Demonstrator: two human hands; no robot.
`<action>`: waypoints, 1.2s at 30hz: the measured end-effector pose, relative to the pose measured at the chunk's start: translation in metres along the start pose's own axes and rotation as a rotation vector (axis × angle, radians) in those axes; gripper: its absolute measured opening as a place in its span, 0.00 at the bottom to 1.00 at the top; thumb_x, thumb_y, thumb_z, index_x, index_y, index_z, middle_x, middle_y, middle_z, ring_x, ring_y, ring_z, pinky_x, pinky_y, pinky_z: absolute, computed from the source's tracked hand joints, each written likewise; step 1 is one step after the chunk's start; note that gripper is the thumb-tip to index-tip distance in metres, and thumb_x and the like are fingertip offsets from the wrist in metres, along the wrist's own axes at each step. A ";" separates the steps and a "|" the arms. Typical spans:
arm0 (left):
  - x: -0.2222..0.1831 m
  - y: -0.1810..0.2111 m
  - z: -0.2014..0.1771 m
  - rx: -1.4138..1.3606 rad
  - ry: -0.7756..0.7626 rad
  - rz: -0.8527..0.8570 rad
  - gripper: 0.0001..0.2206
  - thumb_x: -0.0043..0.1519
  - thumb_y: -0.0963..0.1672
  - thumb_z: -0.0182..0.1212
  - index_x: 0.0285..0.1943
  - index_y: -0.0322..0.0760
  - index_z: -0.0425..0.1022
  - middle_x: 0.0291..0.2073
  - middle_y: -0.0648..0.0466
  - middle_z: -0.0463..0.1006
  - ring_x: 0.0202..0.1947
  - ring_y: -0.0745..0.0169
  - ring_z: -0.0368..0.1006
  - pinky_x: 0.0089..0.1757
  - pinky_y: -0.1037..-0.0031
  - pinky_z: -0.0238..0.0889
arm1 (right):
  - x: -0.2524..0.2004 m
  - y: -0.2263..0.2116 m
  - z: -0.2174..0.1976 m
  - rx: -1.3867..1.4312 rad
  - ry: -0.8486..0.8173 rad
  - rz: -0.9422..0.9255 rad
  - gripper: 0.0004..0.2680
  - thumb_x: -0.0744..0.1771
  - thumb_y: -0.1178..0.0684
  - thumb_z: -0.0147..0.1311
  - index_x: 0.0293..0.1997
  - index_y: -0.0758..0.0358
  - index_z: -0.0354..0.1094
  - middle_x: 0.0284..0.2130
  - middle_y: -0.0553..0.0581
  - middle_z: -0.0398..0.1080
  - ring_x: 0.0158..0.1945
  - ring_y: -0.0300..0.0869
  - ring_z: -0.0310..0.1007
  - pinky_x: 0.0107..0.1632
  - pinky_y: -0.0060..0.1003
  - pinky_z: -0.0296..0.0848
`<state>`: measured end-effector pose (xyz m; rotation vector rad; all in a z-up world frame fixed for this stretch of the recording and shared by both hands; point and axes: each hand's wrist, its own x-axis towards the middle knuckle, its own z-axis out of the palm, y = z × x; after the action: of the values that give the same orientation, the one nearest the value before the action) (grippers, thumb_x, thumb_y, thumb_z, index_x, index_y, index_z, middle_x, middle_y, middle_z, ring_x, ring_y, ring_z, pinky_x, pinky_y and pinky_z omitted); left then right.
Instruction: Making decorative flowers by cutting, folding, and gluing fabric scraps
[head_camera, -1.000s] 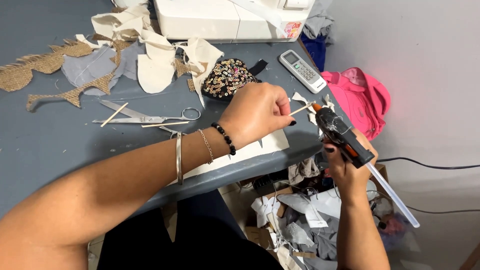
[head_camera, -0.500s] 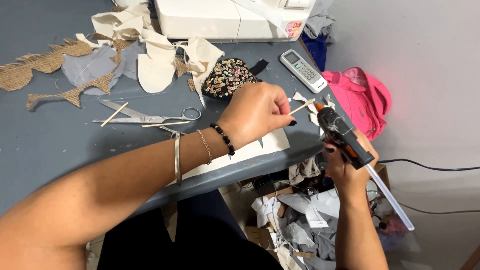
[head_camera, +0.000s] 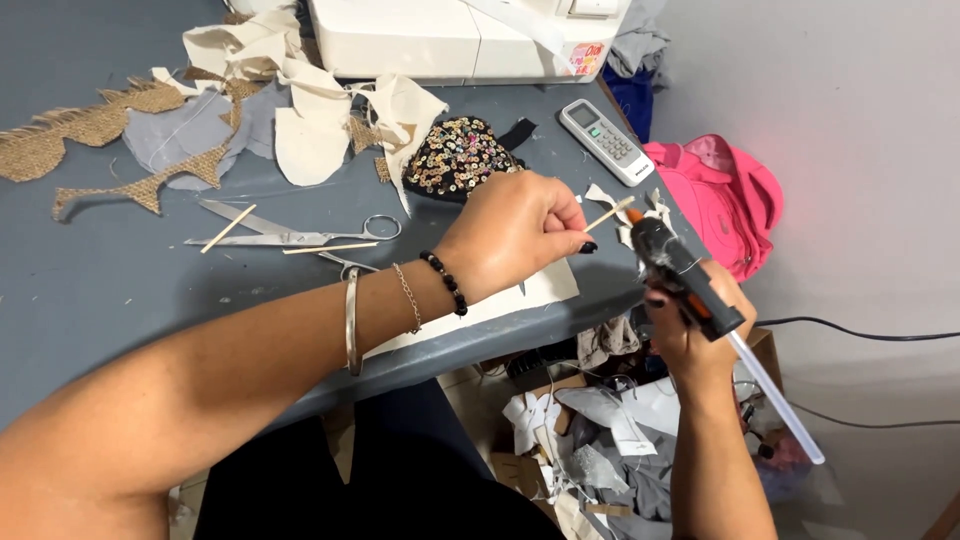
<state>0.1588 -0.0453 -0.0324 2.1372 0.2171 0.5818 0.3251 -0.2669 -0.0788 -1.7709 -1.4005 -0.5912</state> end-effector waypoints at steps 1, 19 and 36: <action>0.000 0.001 0.000 -0.009 -0.017 -0.014 0.03 0.54 0.45 0.67 0.34 0.45 0.82 0.18 0.63 0.83 0.30 0.59 0.83 0.39 0.71 0.74 | 0.004 -0.005 -0.002 0.010 0.009 -0.001 0.17 0.69 0.34 0.58 0.33 0.58 0.69 0.24 0.60 0.67 0.29 0.60 0.70 0.36 0.46 0.70; -0.014 0.009 0.008 -0.317 -0.105 -0.039 0.06 0.61 0.42 0.59 0.41 0.38 0.81 0.27 0.55 0.87 0.30 0.70 0.85 0.39 0.81 0.74 | -0.015 0.015 0.008 0.083 0.066 -0.048 0.17 0.67 0.34 0.62 0.32 0.58 0.69 0.26 0.58 0.69 0.29 0.57 0.71 0.38 0.45 0.72; -0.052 0.056 -0.069 -0.399 -0.087 0.178 0.10 0.65 0.42 0.49 0.45 0.35 0.77 0.36 0.48 0.86 0.34 0.63 0.87 0.34 0.81 0.82 | 0.021 0.020 -0.008 -0.133 -0.182 0.069 0.10 0.70 0.53 0.63 0.49 0.67 0.68 0.35 0.61 0.71 0.37 0.52 0.70 0.42 0.48 0.66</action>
<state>0.0775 -0.0476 0.0299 1.7975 -0.1305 0.5781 0.3513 -0.2624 -0.0638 -2.0138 -1.4428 -0.5065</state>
